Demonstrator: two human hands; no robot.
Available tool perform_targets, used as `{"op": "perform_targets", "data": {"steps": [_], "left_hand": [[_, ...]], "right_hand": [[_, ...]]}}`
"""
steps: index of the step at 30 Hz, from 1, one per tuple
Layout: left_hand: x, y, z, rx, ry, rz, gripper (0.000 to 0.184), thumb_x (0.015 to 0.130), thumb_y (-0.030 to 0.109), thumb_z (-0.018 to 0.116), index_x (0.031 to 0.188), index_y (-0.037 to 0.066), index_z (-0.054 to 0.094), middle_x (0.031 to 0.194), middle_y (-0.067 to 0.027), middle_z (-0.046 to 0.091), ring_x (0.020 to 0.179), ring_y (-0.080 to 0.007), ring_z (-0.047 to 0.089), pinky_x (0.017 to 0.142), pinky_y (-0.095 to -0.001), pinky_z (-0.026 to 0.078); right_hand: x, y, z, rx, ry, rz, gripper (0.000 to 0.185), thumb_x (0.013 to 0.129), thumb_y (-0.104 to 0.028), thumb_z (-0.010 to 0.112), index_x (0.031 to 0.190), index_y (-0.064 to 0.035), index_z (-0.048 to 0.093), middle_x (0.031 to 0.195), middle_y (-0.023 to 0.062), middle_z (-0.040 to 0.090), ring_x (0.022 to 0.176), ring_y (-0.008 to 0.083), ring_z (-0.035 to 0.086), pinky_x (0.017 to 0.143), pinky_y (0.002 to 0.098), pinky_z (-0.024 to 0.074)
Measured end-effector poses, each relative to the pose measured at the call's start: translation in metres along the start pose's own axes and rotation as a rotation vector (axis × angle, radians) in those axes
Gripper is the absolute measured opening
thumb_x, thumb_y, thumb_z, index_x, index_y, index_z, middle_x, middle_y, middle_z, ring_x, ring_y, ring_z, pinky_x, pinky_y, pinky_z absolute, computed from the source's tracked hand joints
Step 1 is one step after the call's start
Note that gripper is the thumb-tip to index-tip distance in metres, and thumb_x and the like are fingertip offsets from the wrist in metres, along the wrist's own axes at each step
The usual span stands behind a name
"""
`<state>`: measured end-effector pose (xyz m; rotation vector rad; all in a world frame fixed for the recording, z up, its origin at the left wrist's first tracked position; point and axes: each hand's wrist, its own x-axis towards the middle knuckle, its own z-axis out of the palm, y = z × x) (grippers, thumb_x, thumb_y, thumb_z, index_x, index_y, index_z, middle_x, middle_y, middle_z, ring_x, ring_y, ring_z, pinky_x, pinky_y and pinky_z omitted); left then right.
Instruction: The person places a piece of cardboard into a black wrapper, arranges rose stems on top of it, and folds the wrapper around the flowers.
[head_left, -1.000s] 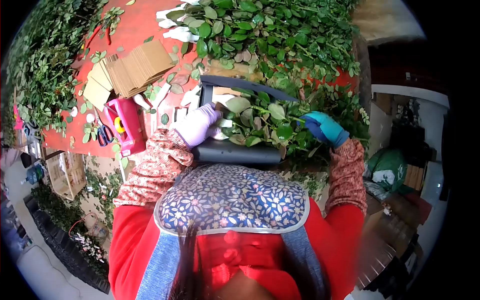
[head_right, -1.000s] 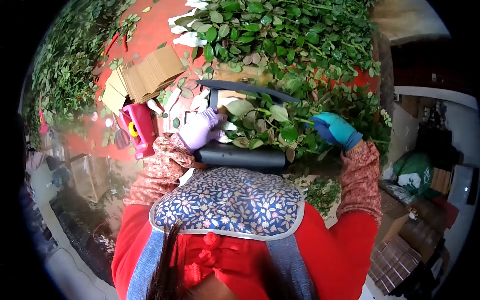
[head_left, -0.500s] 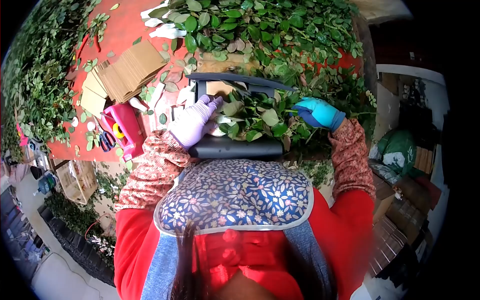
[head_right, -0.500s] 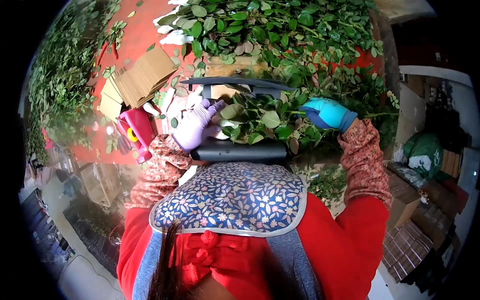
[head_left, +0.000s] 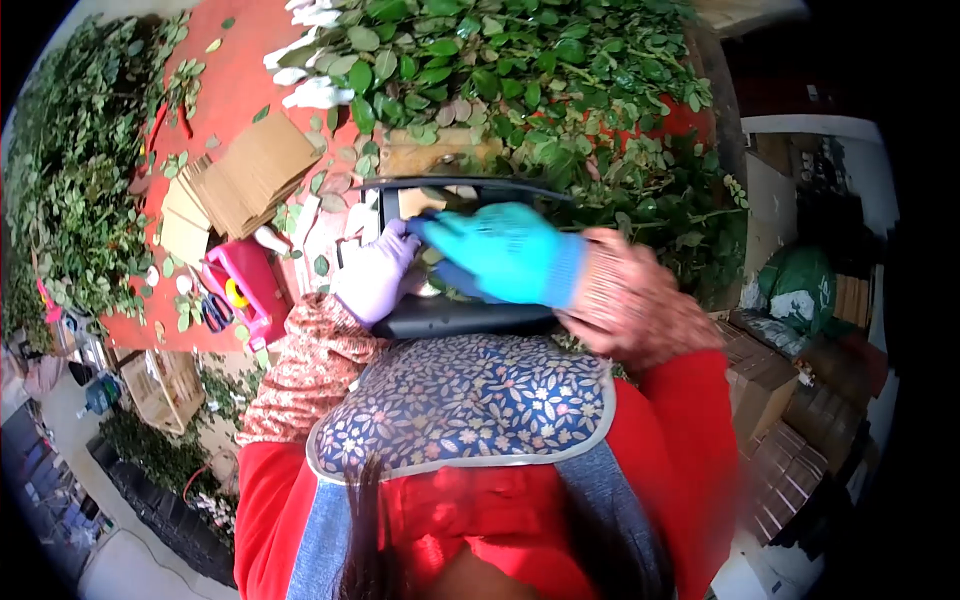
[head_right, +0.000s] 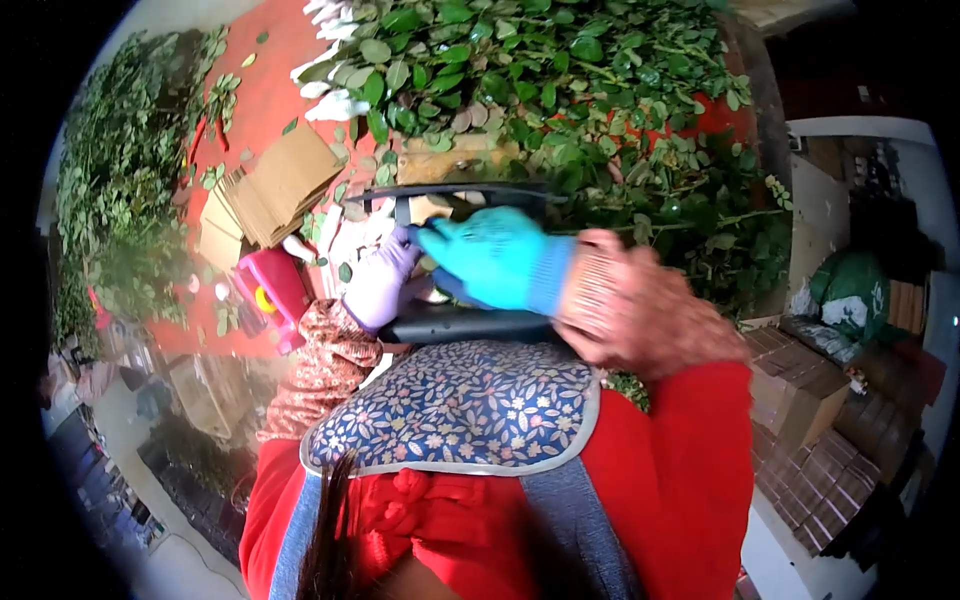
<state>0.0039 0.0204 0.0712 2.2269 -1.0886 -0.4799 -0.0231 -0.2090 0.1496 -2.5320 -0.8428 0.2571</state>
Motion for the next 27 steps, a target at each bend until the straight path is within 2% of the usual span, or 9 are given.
{"op": "perform_targets", "data": {"steps": [2,5,8,12,16,21,22,25,27], "left_hand": [[0.002,-0.006,0.007,-0.228,0.102,-0.054,0.054,0.073,0.009,0.07,0.125,0.003,0.055,0.112,-0.0198,0.052,0.09,-0.0372,0.061,0.074,-0.0443,0.051],[0.004,0.011,-0.01,-0.008,0.013,-0.068,0.049,0.075,0.007,0.068,0.123,0.002,0.057,0.107,-0.0195,0.054,0.09,-0.0379,0.061,0.075,-0.0438,0.051],[0.001,0.012,-0.006,-0.042,0.022,-0.119,0.054,0.073,0.009,0.076,0.123,0.004,0.058,0.109,-0.0164,0.056,0.093,-0.036,0.061,0.076,-0.042,0.051],[0.002,0.017,-0.012,0.078,-0.045,-0.128,0.055,0.07,0.014,0.077,0.121,0.005,0.058,0.115,-0.0142,0.054,0.095,-0.0332,0.062,0.075,-0.0404,0.053],[0.004,0.014,-0.015,0.166,-0.064,-0.103,0.054,0.071,0.018,0.077,0.12,0.005,0.059,0.113,-0.0133,0.055,0.098,-0.0331,0.061,0.078,-0.0406,0.052],[0.001,0.014,-0.012,0.04,-0.076,-0.147,0.052,0.075,0.019,0.075,0.122,0.005,0.058,0.108,-0.0195,0.064,0.095,-0.0377,0.064,0.081,-0.0451,0.051],[0.003,0.017,-0.019,-0.009,0.143,0.028,0.036,0.084,0.021,0.063,0.117,0.007,0.06,0.089,-0.0138,0.064,0.079,-0.028,0.066,0.066,-0.0377,0.052],[0.001,0.021,-0.014,-0.483,0.061,-0.304,0.031,0.095,0.026,0.055,0.118,0.007,0.063,0.078,-0.0107,0.064,0.071,-0.0204,0.064,0.065,-0.0336,0.051],[0.002,0.022,-0.021,-0.186,0.028,-0.167,0.031,0.099,0.027,0.05,0.12,0.008,0.063,0.077,-0.0082,0.064,0.067,-0.0172,0.063,0.062,-0.0321,0.05]], "right_hand": [[0.018,0.023,0.046,-0.065,-0.225,0.034,0.053,0.091,-0.035,0.057,0.133,-0.0042,0.047,0.074,0.0109,0.063,0.059,0.0309,0.062,0.053,0.0444,0.0468],[0.018,0.019,0.027,-0.073,-0.377,0.234,0.067,0.088,-0.046,0.056,0.134,0.0019,0.05,0.081,0.0162,0.069,0.067,0.0342,0.066,0.063,0.0473,0.0509],[-0.021,0.032,0.056,-0.212,-0.123,0.105,0.054,0.087,-0.044,0.058,0.118,0.0007,0.058,0.071,0.0125,0.066,0.067,0.0311,0.067,0.057,0.0461,0.0491],[0.016,-0.009,-0.077,-0.106,-0.489,0.096,0.043,0.084,-0.025,0.069,0.123,-0.0101,0.06,0.097,0.0088,0.067,0.076,0.0283,0.067,0.065,0.0402,0.0537],[0.071,0.081,-0.109,-0.137,0.431,-0.011,0.022,0.088,-0.016,0.058,0.108,-0.0143,0.066,0.086,0.0118,0.069,0.074,0.0317,0.068,0.068,0.0415,0.0547],[0.175,0.252,-0.1,-0.674,0.31,0.418,0.021,0.088,-0.026,0.054,0.096,-0.015,0.07,0.091,0.0109,0.07,0.087,0.0297,0.067,0.072,0.0432,0.0517],[0.183,0.263,-0.092,-0.69,0.306,0.47,0.019,0.086,-0.028,0.059,0.097,-0.0146,0.067,0.098,0.0124,0.067,0.095,0.034,0.063,0.079,0.0479,0.0493],[0.192,0.283,-0.077,-0.694,0.187,0.615,0.023,0.086,-0.025,0.065,0.107,-0.0166,0.065,0.114,0.0105,0.062,0.109,0.0332,0.058,0.085,0.0527,0.0462],[0.196,0.271,-0.084,-0.679,0.104,0.684,0.025,0.086,-0.024,0.065,0.11,-0.0163,0.064,0.122,0.0095,0.059,0.114,0.0328,0.056,0.088,0.0526,0.0446]]}}
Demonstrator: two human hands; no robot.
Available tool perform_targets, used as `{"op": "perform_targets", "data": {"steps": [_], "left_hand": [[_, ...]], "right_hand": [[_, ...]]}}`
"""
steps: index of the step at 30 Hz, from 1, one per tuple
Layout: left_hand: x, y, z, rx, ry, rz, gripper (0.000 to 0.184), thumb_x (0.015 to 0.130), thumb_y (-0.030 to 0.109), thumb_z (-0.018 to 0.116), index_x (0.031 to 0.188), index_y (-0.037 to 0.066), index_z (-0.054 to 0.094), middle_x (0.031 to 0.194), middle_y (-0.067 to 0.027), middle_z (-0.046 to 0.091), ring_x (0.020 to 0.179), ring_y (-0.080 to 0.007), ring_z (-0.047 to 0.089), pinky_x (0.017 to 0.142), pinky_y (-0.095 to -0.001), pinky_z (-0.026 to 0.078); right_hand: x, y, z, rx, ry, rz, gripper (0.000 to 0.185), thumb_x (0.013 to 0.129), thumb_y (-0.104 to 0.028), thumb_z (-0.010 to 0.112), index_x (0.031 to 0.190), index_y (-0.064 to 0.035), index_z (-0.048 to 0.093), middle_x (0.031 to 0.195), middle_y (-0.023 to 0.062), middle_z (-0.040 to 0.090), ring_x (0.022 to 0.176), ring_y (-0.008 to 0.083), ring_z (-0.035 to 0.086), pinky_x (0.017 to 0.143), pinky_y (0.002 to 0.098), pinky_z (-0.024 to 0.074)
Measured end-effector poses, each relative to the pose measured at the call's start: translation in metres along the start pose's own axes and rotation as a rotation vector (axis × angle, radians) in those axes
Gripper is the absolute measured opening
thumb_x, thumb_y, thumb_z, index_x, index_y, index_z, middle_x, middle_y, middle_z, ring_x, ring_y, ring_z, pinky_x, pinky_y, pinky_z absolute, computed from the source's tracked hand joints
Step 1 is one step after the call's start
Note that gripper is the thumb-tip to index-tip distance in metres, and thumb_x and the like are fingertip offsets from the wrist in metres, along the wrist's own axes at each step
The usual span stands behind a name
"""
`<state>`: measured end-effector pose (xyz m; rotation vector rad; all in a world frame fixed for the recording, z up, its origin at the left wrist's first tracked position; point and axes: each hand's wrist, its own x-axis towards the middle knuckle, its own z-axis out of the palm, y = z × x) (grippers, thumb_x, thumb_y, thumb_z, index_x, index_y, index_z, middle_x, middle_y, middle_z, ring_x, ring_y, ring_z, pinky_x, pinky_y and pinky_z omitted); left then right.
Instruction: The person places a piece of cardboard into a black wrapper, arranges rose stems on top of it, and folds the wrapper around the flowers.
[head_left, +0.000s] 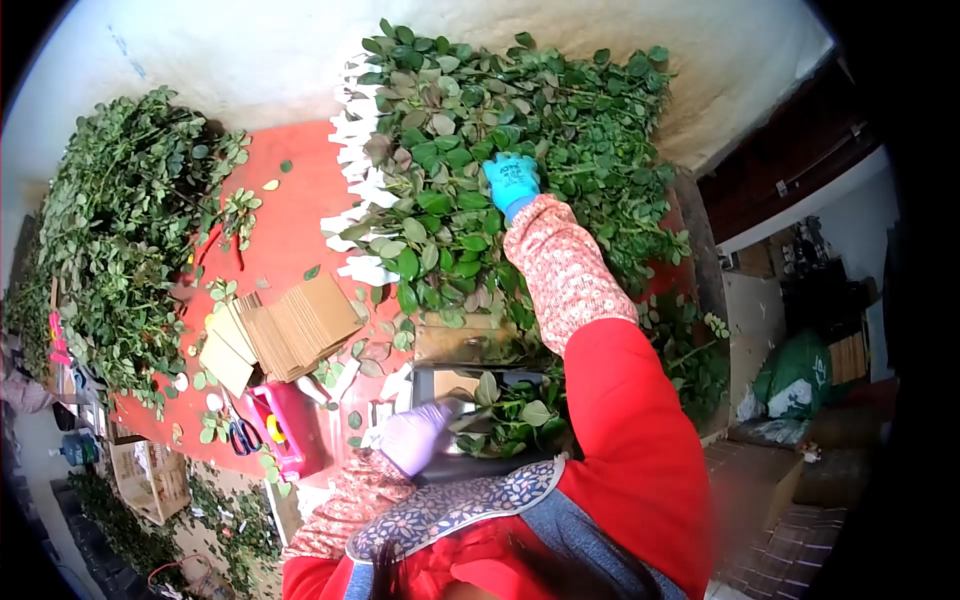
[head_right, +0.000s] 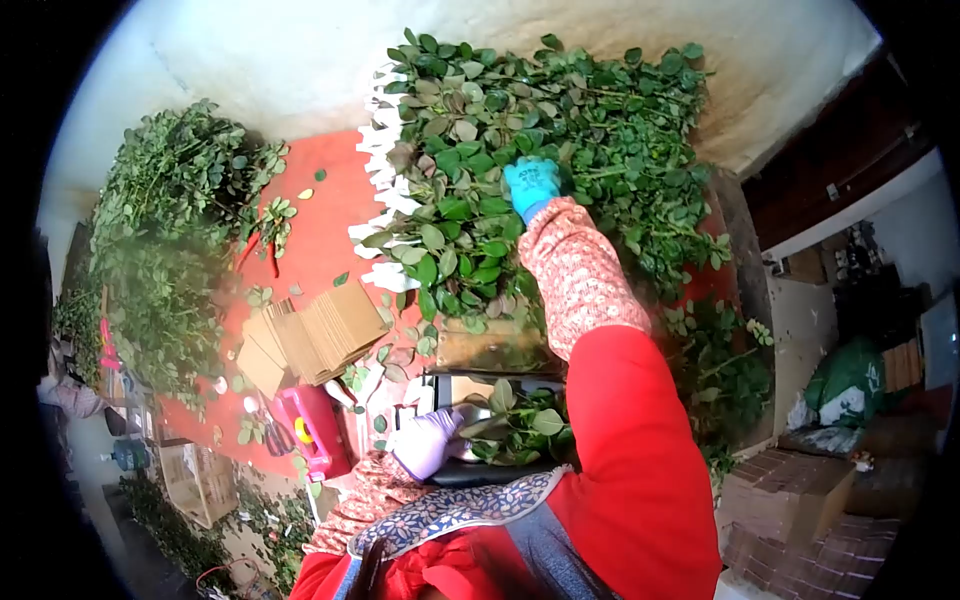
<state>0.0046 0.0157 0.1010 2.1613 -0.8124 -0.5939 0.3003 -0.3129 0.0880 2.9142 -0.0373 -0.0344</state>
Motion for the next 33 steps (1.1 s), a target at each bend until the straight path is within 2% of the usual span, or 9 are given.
{"op": "perform_targets", "data": {"steps": [4,11,12,15,17,20,22,27,33], "left_hand": [[0.0,-0.002,0.002,0.119,0.043,0.072,0.037,0.084,0.004,0.059,0.121,0.009,0.062,0.088,-0.0165,0.067,0.076,-0.0284,0.067,0.067,-0.0387,0.053],[0.001,0.003,-0.001,-0.032,-0.008,-0.011,0.028,0.095,0.014,0.053,0.121,0.009,0.063,0.082,-0.0121,0.067,0.07,-0.0213,0.066,0.062,-0.0343,0.052],[0.002,0.0,-0.001,-0.167,-0.137,-0.189,0.053,0.077,0.017,0.076,0.126,0.007,0.058,0.102,-0.0184,0.068,0.092,-0.0361,0.066,0.079,-0.0419,0.052],[-0.001,-0.005,0.008,-0.114,-0.064,-0.1,0.052,0.079,0.018,0.075,0.128,0.01,0.057,0.101,-0.0175,0.068,0.089,-0.0361,0.067,0.077,-0.0417,0.052],[-0.001,-0.02,0.015,0.184,-0.054,-0.01,0.055,0.08,0.024,0.074,0.13,0.012,0.056,0.098,-0.0174,0.068,0.088,-0.0357,0.067,0.076,-0.0422,0.052],[-0.001,-0.016,0.012,-0.031,-0.09,-0.127,0.056,0.079,0.025,0.075,0.131,0.012,0.055,0.097,-0.0177,0.068,0.086,-0.0357,0.067,0.075,-0.0425,0.052],[0.0,-0.015,0.012,-0.075,0.013,0.003,0.039,0.094,0.03,0.056,0.126,0.008,0.06,0.087,-0.0117,0.068,0.075,-0.0229,0.066,0.065,-0.0349,0.052],[0.001,-0.005,0.005,0.025,-0.08,-0.075,0.055,0.08,0.024,0.074,0.131,0.015,0.056,0.092,-0.0154,0.069,0.084,-0.0335,0.068,0.073,-0.0418,0.053],[-0.002,-0.01,0.009,-0.095,-0.095,-0.119,0.055,0.08,0.023,0.074,0.13,0.011,0.056,0.097,-0.0167,0.069,0.086,-0.0342,0.067,0.075,-0.0415,0.052]], "right_hand": [[-0.002,0.021,-0.001,-0.059,0.105,-0.089,0.028,0.083,-0.021,0.065,0.11,-0.0145,0.061,0.108,0.0098,0.064,0.103,0.0307,0.061,0.089,0.048,0.0455],[-0.086,0.062,-0.09,0.139,0.505,-0.214,0.046,0.078,-0.008,0.063,0.123,-0.0124,0.057,0.092,0.0144,0.063,0.08,0.0354,0.063,0.069,0.0462,0.0511],[-0.087,0.072,-0.089,0.164,0.516,-0.217,0.05,0.078,-0.004,0.06,0.127,-0.0131,0.057,0.093,0.0147,0.063,0.082,0.0362,0.063,0.071,0.0464,0.0513],[-0.072,0.092,-0.077,0.007,0.307,-0.191,0.042,0.08,-0.009,0.062,0.122,-0.0136,0.058,0.096,0.0136,0.063,0.086,0.0347,0.064,0.075,0.046,0.0518],[-0.08,0.084,-0.097,0.037,0.404,-0.21,0.031,0.084,-0.012,0.06,0.114,-0.0132,0.061,0.104,0.014,0.064,0.091,0.034,0.064,0.077,0.0471,0.0517],[-0.092,0.065,-0.119,0.072,0.76,-0.314,0.033,0.082,-0.012,0.063,0.114,-0.0113,0.059,0.104,0.014,0.064,0.089,0.0347,0.064,0.076,0.0473,0.0514],[-0.095,0.06,-0.129,0.224,0.885,-0.363,0.037,0.08,-0.012,0.064,0.116,-0.0107,0.056,0.104,0.0139,0.064,0.086,0.0353,0.064,0.074,0.0476,0.051],[-0.062,0.081,-0.056,0.043,0.25,-0.264,0.034,0.081,-0.015,0.065,0.114,-0.0112,0.059,0.097,0.0151,0.065,0.085,0.0341,0.064,0.074,0.045,0.0513],[-0.086,0.054,-0.117,0.15,0.729,-0.451,0.031,0.084,-0.014,0.062,0.115,-0.0117,0.058,0.086,0.0095,0.062,0.076,0.0272,0.064,0.067,0.0414,0.0508]]}}
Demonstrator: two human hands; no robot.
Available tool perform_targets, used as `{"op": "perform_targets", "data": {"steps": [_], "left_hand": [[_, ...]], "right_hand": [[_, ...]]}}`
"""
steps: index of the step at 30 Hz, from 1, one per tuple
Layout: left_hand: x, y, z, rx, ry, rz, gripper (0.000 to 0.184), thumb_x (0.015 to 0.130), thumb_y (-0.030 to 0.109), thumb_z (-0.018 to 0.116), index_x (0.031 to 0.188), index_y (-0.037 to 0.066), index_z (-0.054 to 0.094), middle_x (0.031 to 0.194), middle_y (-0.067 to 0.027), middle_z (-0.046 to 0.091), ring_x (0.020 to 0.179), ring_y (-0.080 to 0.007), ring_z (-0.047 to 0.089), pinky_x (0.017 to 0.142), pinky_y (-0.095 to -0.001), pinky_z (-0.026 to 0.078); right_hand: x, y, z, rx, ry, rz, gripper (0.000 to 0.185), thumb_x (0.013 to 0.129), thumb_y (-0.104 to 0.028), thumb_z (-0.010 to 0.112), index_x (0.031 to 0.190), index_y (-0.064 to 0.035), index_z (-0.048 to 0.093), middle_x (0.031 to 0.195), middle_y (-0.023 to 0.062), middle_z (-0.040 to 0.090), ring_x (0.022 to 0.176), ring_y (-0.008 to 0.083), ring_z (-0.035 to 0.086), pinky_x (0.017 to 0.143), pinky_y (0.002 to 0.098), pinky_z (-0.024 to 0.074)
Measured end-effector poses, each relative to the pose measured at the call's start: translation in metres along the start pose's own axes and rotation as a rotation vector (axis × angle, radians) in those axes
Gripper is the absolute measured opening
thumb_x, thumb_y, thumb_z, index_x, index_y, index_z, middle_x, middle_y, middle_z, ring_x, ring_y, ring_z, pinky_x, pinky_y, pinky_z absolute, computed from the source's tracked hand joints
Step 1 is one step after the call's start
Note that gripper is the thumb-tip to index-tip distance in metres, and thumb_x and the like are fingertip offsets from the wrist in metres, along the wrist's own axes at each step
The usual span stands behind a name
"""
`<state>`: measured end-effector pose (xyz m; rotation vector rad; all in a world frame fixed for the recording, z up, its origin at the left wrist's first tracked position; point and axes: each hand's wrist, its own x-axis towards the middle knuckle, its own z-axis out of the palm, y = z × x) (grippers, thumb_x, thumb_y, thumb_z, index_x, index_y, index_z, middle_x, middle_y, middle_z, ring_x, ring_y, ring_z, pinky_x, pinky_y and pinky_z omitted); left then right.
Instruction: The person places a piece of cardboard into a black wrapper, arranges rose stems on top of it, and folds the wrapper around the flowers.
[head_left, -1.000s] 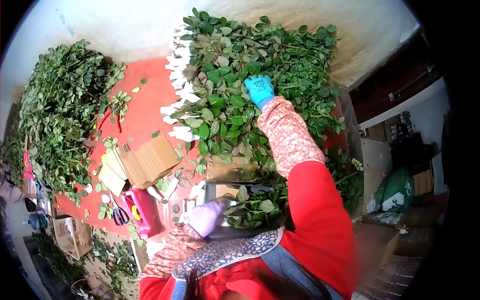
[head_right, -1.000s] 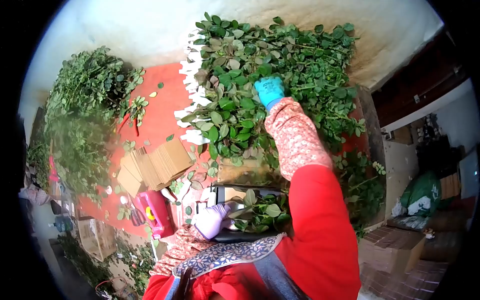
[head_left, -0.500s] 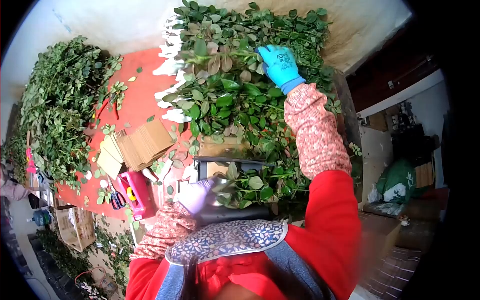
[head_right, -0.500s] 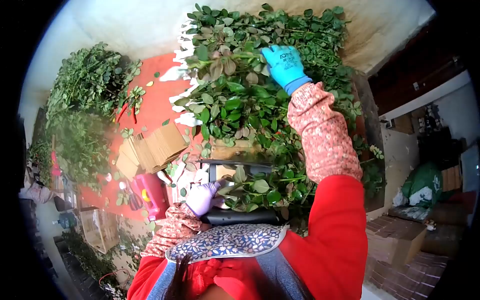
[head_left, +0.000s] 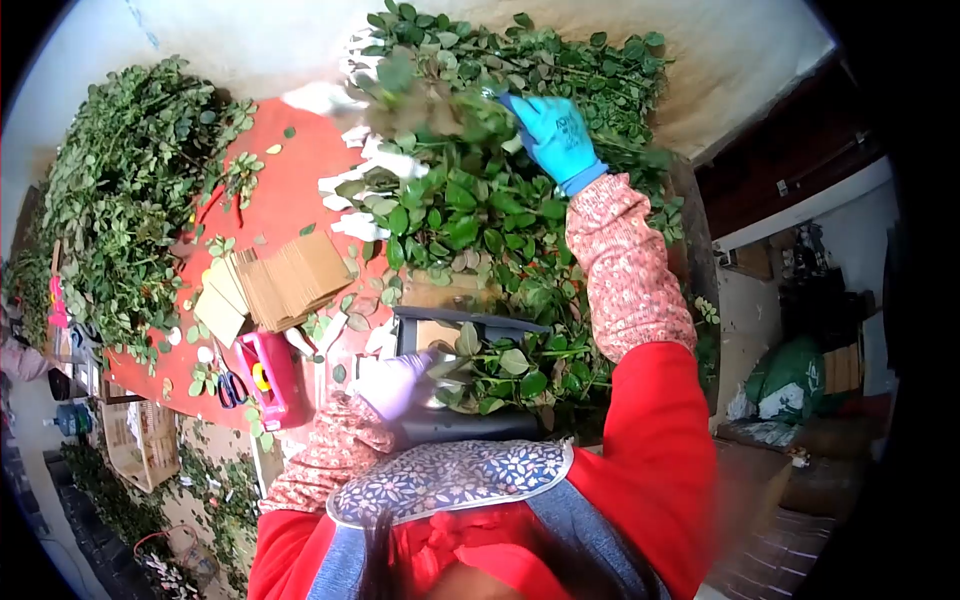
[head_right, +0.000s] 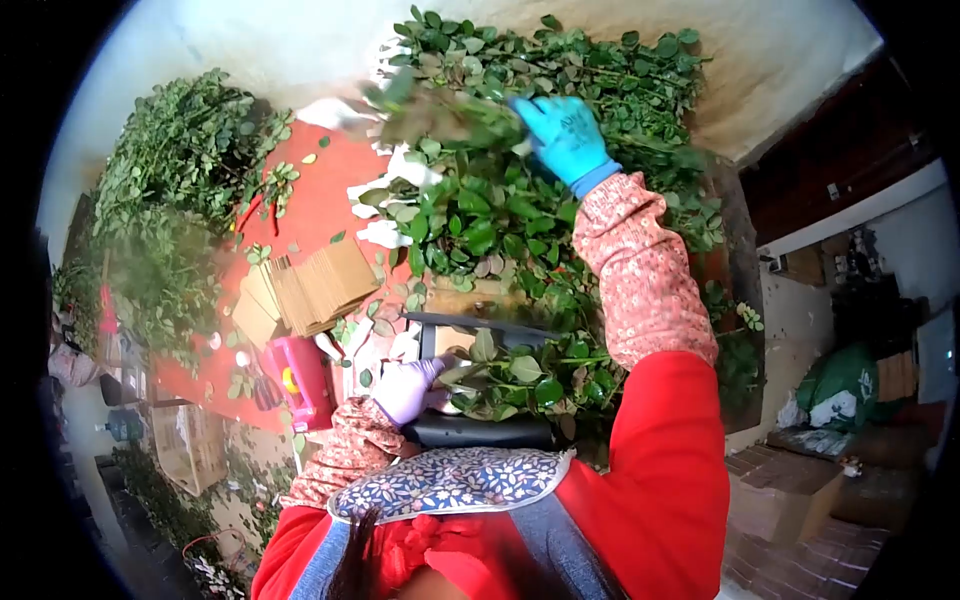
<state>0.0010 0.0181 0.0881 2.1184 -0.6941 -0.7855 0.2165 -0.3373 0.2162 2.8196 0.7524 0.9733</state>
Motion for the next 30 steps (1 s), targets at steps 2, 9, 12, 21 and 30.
{"op": "perform_targets", "data": {"steps": [2,9,12,21,30], "left_hand": [[0.0,-0.007,0.003,-0.152,0.016,-0.01,0.055,0.079,0.022,0.074,0.13,0.012,0.056,0.096,-0.0166,0.069,0.086,-0.0341,0.067,0.074,-0.0413,0.053],[0.002,0.0,-0.003,0.024,0.006,0.004,0.056,0.08,0.027,0.074,0.131,0.014,0.055,0.092,-0.0151,0.07,0.084,-0.0327,0.068,0.073,-0.0421,0.052],[0.0,0.003,-0.007,-0.092,0.003,-0.036,0.056,0.081,0.025,0.074,0.132,0.013,0.055,0.094,-0.0154,0.07,0.085,-0.0322,0.068,0.073,-0.0416,0.053],[0.015,-0.01,0.018,-0.705,0.247,0.015,0.063,0.081,0.024,0.07,0.14,0.014,0.048,0.092,-0.0146,0.068,0.071,-0.0258,0.064,0.064,-0.0401,0.052],[-0.002,-0.015,0.008,0.386,0.207,0.197,0.039,0.083,0.023,0.072,0.119,0.01,0.063,0.093,-0.0156,0.068,0.081,-0.0322,0.067,0.073,-0.0403,0.052]], "right_hand": [[0.024,-0.04,-0.04,0.014,0.067,-0.072,0.041,0.076,-0.005,0.065,0.116,-0.0093,0.062,0.081,0.0079,0.063,0.072,0.0271,0.062,0.063,0.0391,0.0513],[0.005,-0.05,-0.024,-0.008,-0.174,-0.075,0.048,0.072,-0.009,0.066,0.12,-0.0106,0.06,0.096,0.0085,0.062,0.085,0.0273,0.062,0.077,0.0405,0.0498],[0.011,-0.056,-0.061,0.032,0.088,-0.08,0.048,0.071,-0.004,0.065,0.119,-0.0107,0.06,0.097,0.0082,0.064,0.085,0.028,0.062,0.075,0.04,0.0502],[-0.009,-0.168,-0.168,0.116,-0.19,-0.294,0.04,0.077,-0.022,0.06,0.116,-0.0151,0.063,0.084,0.002,0.054,0.073,0.0197,0.056,0.07,0.0391,0.0426],[-0.183,-0.126,-0.149,0.289,-0.678,0.052,0.033,0.076,-0.008,0.061,0.108,-0.0051,0.064,0.077,0.0099,0.057,0.068,0.0317,0.058,0.062,0.0442,0.0452]]}}
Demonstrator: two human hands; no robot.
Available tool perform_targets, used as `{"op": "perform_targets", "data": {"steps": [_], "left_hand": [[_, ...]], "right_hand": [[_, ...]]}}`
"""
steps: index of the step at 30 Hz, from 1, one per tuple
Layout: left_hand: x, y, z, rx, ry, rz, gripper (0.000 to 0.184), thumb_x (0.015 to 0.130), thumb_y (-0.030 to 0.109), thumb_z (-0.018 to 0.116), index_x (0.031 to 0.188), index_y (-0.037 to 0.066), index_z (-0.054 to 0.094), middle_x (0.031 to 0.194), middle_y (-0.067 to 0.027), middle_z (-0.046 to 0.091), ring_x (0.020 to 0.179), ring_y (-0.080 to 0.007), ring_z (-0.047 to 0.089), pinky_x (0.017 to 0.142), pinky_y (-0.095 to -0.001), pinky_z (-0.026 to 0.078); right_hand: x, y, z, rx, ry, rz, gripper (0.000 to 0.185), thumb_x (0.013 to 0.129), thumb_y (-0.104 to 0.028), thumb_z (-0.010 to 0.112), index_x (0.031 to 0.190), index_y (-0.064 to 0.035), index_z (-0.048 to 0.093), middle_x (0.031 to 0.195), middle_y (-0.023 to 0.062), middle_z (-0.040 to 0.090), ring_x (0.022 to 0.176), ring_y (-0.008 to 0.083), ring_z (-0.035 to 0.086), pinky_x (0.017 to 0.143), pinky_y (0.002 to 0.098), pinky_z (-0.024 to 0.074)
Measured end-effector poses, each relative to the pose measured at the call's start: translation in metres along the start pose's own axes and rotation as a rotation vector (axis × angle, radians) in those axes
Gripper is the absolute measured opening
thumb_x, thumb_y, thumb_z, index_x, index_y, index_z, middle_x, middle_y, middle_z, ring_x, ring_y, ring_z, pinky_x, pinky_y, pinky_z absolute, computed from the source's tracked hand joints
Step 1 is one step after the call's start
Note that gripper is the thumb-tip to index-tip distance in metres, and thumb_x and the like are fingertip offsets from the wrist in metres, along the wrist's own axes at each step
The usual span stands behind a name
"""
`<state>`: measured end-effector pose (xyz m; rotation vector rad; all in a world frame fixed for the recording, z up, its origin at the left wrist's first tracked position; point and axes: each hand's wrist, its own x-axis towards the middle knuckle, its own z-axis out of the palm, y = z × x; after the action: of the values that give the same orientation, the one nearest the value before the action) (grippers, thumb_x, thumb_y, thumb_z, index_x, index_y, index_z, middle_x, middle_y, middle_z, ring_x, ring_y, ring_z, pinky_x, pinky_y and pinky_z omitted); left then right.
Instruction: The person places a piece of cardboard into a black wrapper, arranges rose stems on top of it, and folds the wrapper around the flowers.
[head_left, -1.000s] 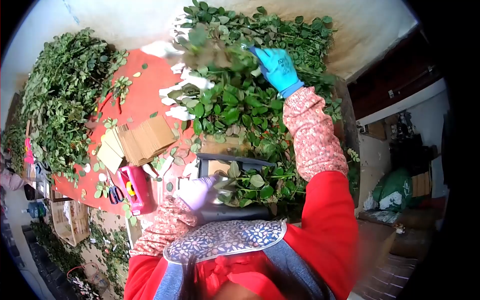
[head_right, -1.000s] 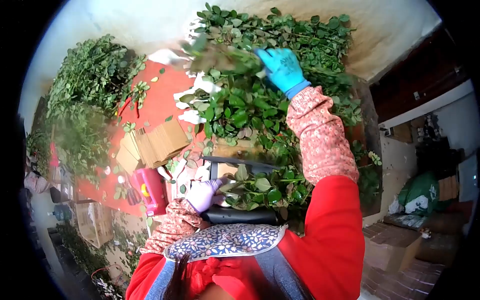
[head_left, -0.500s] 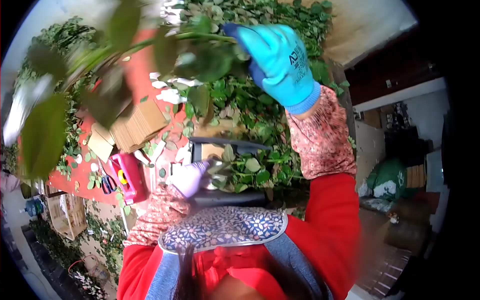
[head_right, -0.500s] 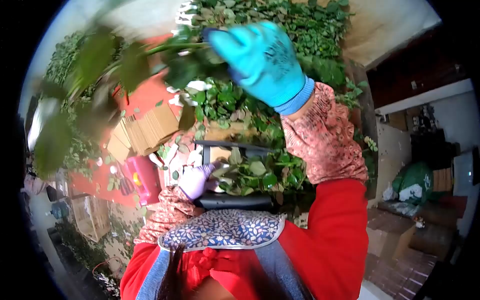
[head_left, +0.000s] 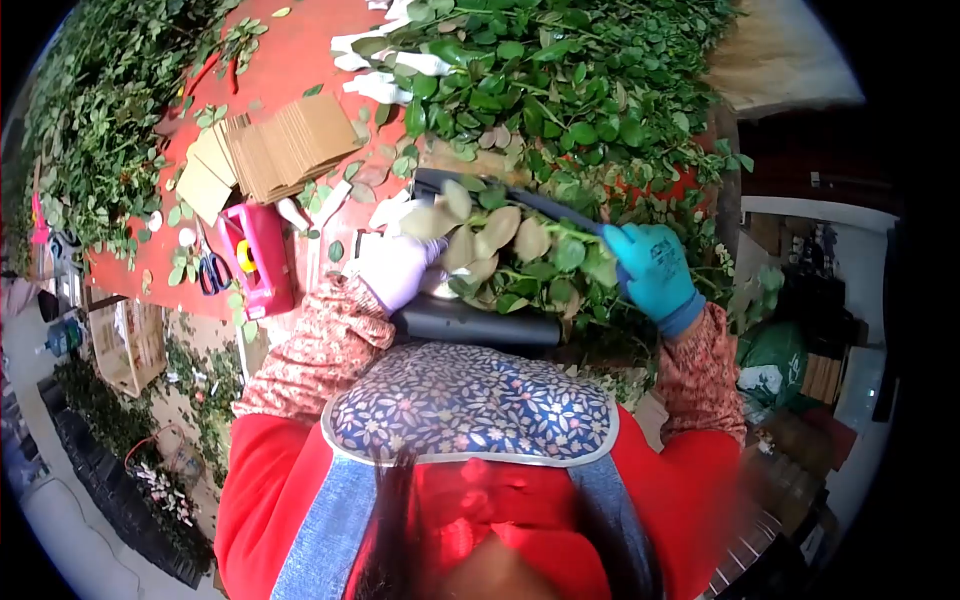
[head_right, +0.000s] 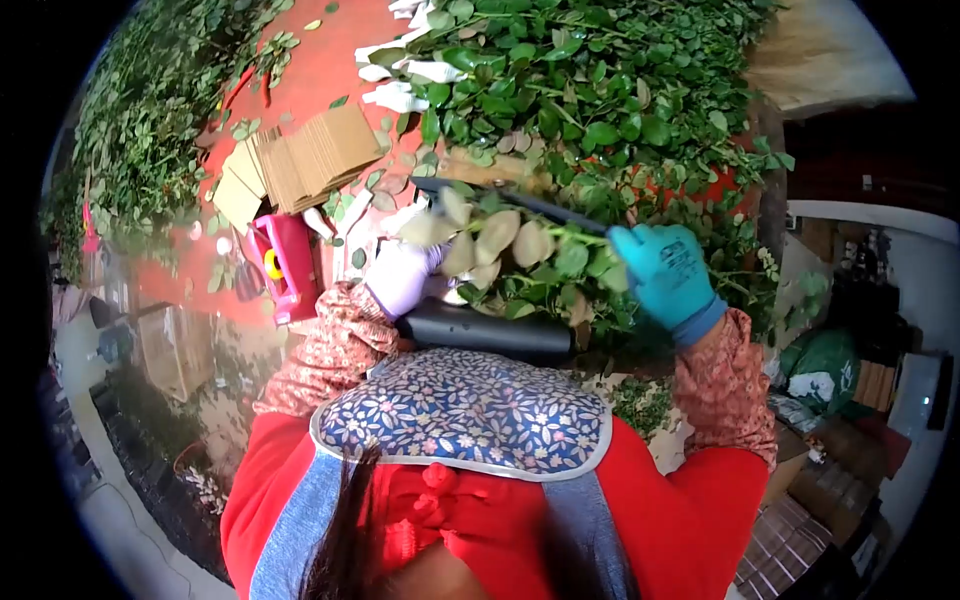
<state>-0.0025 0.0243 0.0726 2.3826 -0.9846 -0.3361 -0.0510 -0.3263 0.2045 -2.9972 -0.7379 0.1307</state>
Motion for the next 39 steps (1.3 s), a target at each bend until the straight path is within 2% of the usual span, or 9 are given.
{"op": "perform_targets", "data": {"steps": [8,10,14,23,30,34,36,38,39], "left_hand": [[0.007,0.007,-0.01,-0.076,-0.113,-0.068,0.043,0.076,0.023,0.075,0.116,0.009,0.066,0.101,-0.0146,0.064,0.09,-0.0335,0.063,0.076,-0.0423,0.051],[0.012,0.009,-0.015,0.15,0.077,0.114,0.044,0.085,0.016,0.064,0.128,0.01,0.059,0.102,-0.0175,0.064,0.094,-0.0323,0.063,0.08,-0.0419,0.051],[0.018,0.016,-0.018,-0.03,0.069,-0.054,0.054,0.086,0.014,0.06,0.139,0.012,0.051,0.107,-0.0179,0.06,0.096,-0.0336,0.059,0.082,-0.0419,0.05],[0.025,0.007,-0.014,-0.065,-0.073,0.068,0.039,0.068,0.019,0.076,0.102,0.007,0.061,0.122,-0.017,0.058,0.093,-0.0363,0.058,0.08,-0.0464,0.046],[0.027,0.014,-0.012,-0.01,-0.2,-0.103,0.042,0.069,0.014,0.076,0.109,0.007,0.063,0.13,-0.0162,0.056,0.083,-0.0337,0.064,0.072,-0.0422,0.052],[0.026,0.016,-0.007,0.053,-0.151,-0.023,0.048,0.07,0.013,0.076,0.115,0.008,0.062,0.126,-0.0156,0.058,0.08,-0.032,0.065,0.07,-0.0409,0.053],[0.03,0.028,-0.023,-0.198,-0.186,-0.213,0.051,0.074,0.011,0.073,0.123,0.009,0.059,0.109,-0.0143,0.063,0.074,-0.03,0.065,0.065,-0.0385,0.053],[0.03,0.028,-0.024,-0.403,-0.191,-0.354,0.052,0.079,0.009,0.07,0.13,0.009,0.057,0.091,-0.0132,0.067,0.067,-0.0286,0.065,0.061,-0.0364,0.052],[0.036,0.035,-0.035,-0.358,-0.226,-0.393,0.047,0.084,0.011,0.066,0.129,0.008,0.058,0.081,-0.0133,0.066,0.064,-0.0287,0.064,0.058,-0.0364,0.051]], "right_hand": [[-0.024,0.034,0.075,-0.048,-0.126,0.084,0.042,0.074,-0.006,0.06,0.116,-0.0089,0.063,0.084,0.0116,0.059,0.072,0.0326,0.059,0.063,0.0442,0.0485],[-0.026,0.034,0.08,-0.035,-0.13,0.08,0.043,0.074,-0.006,0.061,0.117,-0.0093,0.063,0.086,0.0119,0.06,0.072,0.0326,0.059,0.063,0.0445,0.0489],[-0.033,0.046,0.093,0.006,-0.136,0.062,0.044,0.073,-0.005,0.062,0.117,-0.0091,0.063,0.088,0.0125,0.061,0.07,0.0328,0.059,0.062,0.0445,0.0491],[-0.035,0.044,0.104,-0.001,-0.306,0.047,0.038,0.076,-0.011,0.062,0.114,-0.0103,0.061,0.089,0.0108,0.062,0.078,0.0325,0.061,0.068,0.0443,0.0494],[0.003,0.056,0.014,0.217,-0.434,0.225,0.027,0.085,-0.019,0.062,0.109,-0.008,0.063,0.088,0.0117,0.066,0.075,0.0326,0.062,0.068,0.0443,0.0493],[0.12,0.061,0.015,-0.049,0.527,-0.037,0.024,0.086,-0.026,0.065,0.106,-0.0112,0.066,0.086,0.0118,0.065,0.08,0.03,0.062,0.072,0.0424,0.0491],[0.173,0.091,0.102,-0.375,0.414,0.004,0.026,0.084,-0.032,0.069,0.102,-0.0126,0.069,0.087,0.0111,0.067,0.089,0.0295,0.062,0.077,0.0416,0.0492],[0.183,0.117,0.155,0.583,0.298,0.392,0.025,0.086,-0.02,0.069,0.109,-0.0109,0.063,0.093,0.0124,0.067,0.085,0.0281,0.063,0.074,0.0431,0.0517],[0.181,0.116,0.144,0.513,0.35,0.351,0.024,0.085,-0.019,0.068,0.108,-0.0106,0.064,0.091,0.0122,0.067,0.082,0.0286,0.064,0.072,0.0418,0.0522]]}}
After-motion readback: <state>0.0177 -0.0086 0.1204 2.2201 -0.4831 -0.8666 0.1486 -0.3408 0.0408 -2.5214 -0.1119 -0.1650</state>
